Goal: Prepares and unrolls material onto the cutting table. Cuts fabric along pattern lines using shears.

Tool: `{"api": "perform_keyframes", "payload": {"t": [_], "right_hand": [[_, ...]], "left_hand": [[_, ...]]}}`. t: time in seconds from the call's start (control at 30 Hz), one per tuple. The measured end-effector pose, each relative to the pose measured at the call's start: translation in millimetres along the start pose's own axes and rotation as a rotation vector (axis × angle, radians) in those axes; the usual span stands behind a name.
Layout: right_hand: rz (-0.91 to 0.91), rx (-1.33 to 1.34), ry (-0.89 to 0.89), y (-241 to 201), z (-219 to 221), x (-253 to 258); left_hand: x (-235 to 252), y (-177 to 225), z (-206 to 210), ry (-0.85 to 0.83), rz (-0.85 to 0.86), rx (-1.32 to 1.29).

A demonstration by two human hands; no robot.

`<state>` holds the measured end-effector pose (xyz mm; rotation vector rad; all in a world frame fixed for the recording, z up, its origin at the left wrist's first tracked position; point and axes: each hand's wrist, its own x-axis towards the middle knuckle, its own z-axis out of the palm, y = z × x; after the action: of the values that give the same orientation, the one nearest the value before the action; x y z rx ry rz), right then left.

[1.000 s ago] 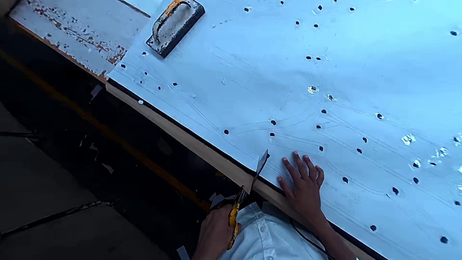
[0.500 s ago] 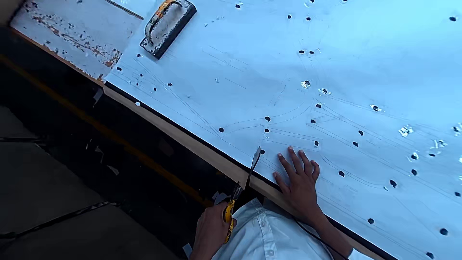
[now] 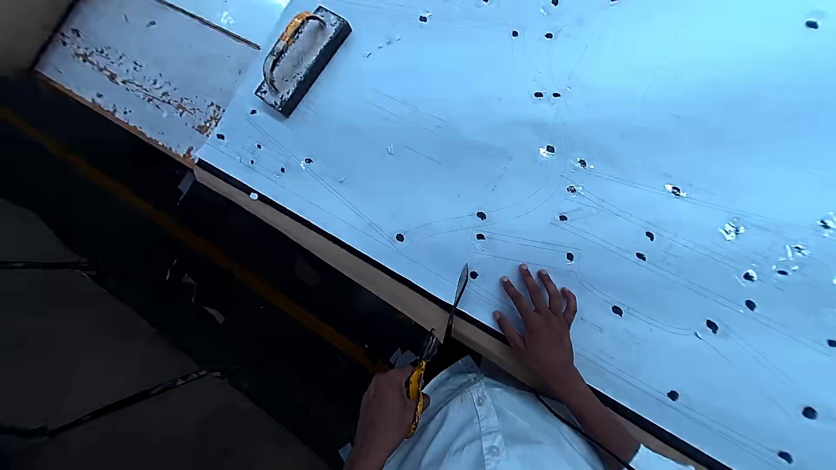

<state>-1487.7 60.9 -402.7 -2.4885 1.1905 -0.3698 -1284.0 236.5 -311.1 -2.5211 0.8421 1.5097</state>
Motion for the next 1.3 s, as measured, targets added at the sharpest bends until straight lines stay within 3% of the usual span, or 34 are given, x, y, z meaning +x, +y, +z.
{"api": "perform_keyframes", "payload": {"t": [1.07,1.3], "right_hand": [[-0.006,0.0,0.002,0.1,-0.3,0.7],[-0.008,0.004,-0.003,0.8,-0.9,0.5]], "left_hand": [[-2.1,-1.1,11.4,-0.018,0.029,-0.14],[-2.1,16.3,6.6,-0.044,0.03,-0.09]]}}
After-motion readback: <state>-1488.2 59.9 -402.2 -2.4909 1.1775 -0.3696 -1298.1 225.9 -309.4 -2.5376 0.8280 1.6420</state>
